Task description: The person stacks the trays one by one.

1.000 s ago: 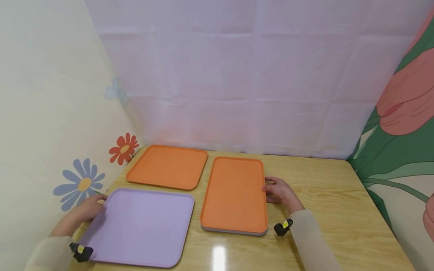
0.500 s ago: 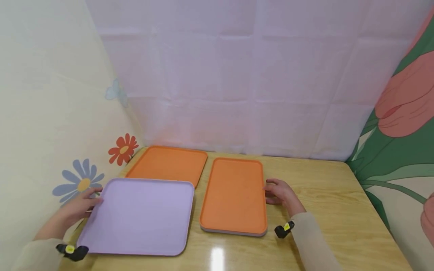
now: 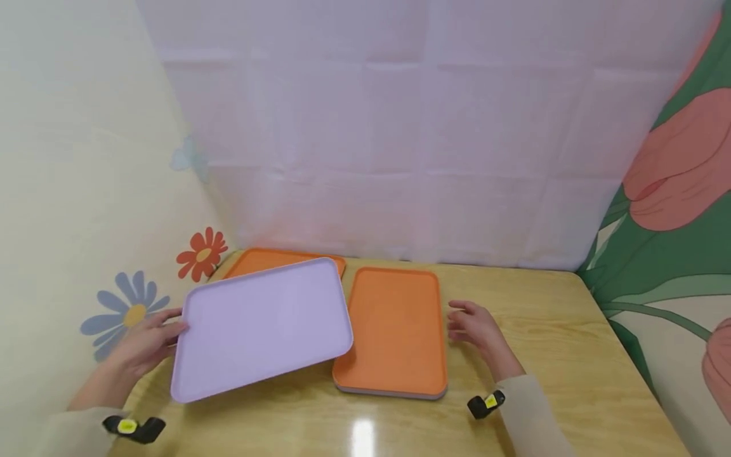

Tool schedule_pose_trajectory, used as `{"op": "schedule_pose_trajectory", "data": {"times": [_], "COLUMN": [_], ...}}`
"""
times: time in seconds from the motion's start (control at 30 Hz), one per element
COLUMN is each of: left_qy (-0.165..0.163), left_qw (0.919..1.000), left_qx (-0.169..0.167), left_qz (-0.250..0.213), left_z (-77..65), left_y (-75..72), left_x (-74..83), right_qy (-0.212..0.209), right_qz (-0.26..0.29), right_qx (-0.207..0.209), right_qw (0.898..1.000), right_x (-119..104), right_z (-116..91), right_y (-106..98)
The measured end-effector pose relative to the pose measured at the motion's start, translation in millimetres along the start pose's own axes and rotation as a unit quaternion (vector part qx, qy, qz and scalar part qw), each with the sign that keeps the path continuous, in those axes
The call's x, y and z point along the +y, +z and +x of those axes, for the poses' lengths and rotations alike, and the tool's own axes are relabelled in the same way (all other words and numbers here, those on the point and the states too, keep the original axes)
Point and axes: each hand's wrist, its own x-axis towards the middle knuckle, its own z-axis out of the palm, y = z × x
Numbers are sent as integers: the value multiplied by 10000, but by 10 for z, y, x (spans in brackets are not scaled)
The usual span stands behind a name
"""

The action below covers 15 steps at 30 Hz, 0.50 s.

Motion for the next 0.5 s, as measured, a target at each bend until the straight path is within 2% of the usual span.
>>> {"op": "schedule_pose_trajectory", "data": {"times": [0.23, 0.5], "left_qy": [78, 214], "left_qw": [9934, 9790], "left_qx": [-226, 7], "left_qz": [-1121, -2026], "left_z": [90, 188], "left_y": [391, 896], "left_x": [140, 311], "right_qy": [-386, -400], "right_qz": [215, 646], "right_qx": [-189, -486], "right_qw": [9988, 9959], "right_x": [-112, -115], "right_z": [-145, -219], "right_y": [139, 419]}}
